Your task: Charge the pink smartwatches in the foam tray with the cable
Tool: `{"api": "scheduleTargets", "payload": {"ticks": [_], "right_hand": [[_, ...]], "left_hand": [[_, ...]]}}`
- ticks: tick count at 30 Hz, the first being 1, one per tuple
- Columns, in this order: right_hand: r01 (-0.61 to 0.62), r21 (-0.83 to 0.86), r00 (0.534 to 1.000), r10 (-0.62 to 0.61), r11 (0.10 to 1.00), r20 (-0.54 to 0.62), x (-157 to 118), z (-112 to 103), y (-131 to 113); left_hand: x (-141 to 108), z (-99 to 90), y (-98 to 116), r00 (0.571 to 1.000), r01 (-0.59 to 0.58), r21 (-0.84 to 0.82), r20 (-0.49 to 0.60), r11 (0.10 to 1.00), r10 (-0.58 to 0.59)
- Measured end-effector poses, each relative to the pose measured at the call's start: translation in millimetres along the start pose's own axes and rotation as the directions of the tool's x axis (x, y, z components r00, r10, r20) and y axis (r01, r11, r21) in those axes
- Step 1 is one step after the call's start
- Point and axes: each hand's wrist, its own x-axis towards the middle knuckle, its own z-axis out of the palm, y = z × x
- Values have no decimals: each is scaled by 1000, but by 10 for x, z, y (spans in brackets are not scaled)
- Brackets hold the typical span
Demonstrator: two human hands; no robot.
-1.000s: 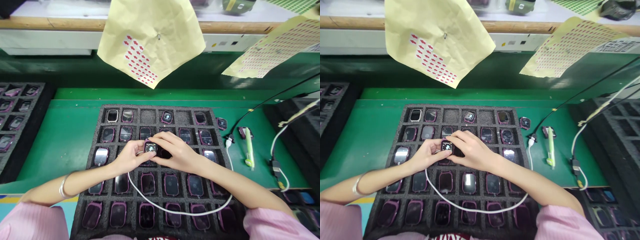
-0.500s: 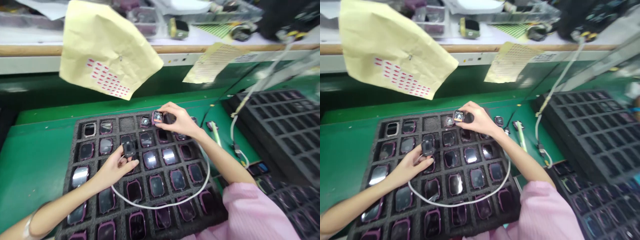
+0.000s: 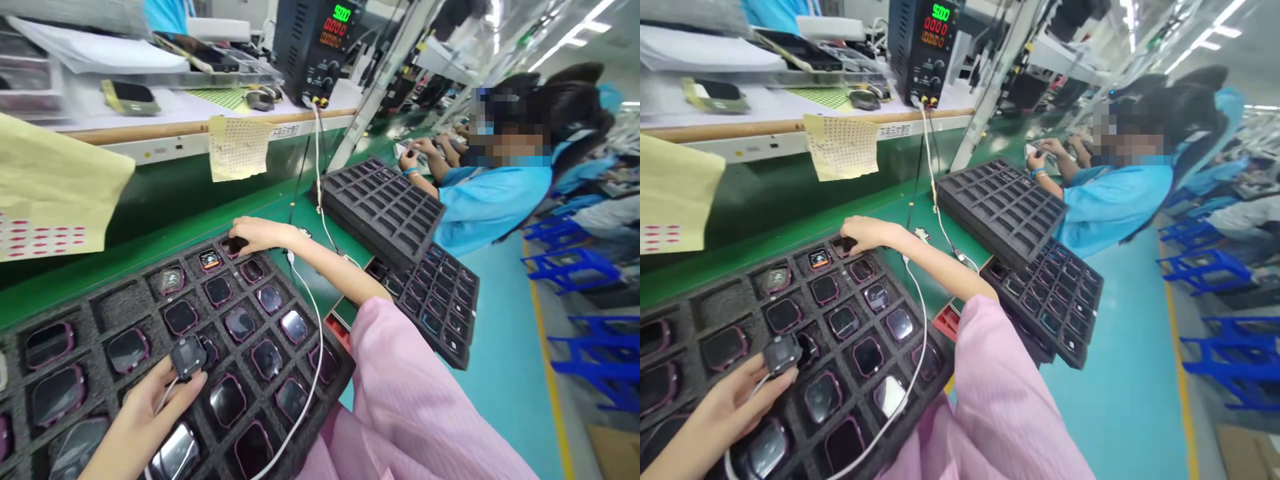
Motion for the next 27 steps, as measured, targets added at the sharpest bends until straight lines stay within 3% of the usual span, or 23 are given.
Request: {"api": "scheduleTargets", "payload": {"ticks": [6, 13, 16, 18, 20, 23, 27], "right_hand": [[-119, 19, 988, 121, 993, -101, -32, 165, -135], [-68, 112, 972, 91, 991, -217, -82, 54, -126], [25, 191, 950, 37, 981, -311, -148, -41, -408], [228, 344, 886, -48, 911, -462, -224, -44, -709], [376, 417, 874, -168, 828, -456, -300, 19, -1018], [395, 344, 895, -271, 852, -355, -329, 198, -1355], [348, 271, 896, -234, 897, -378, -212, 398, -1482]], "left_hand": [[5, -59, -8, 999, 21, 52, -43, 998, -19], [-4, -46, 135, 999, -12, 60, 31, 998, 10], [36, -70, 175, 991, -38, 23, 131, 999, 35], [76, -102, 171, 982, -65, -9, 177, 998, 65], [114, -126, 147, 977, -103, -42, 184, 994, 109], [150, -127, 101, 975, -135, -67, 169, 989, 145], [162, -82, 59, 974, -217, -113, 42, 970, 222]]}}
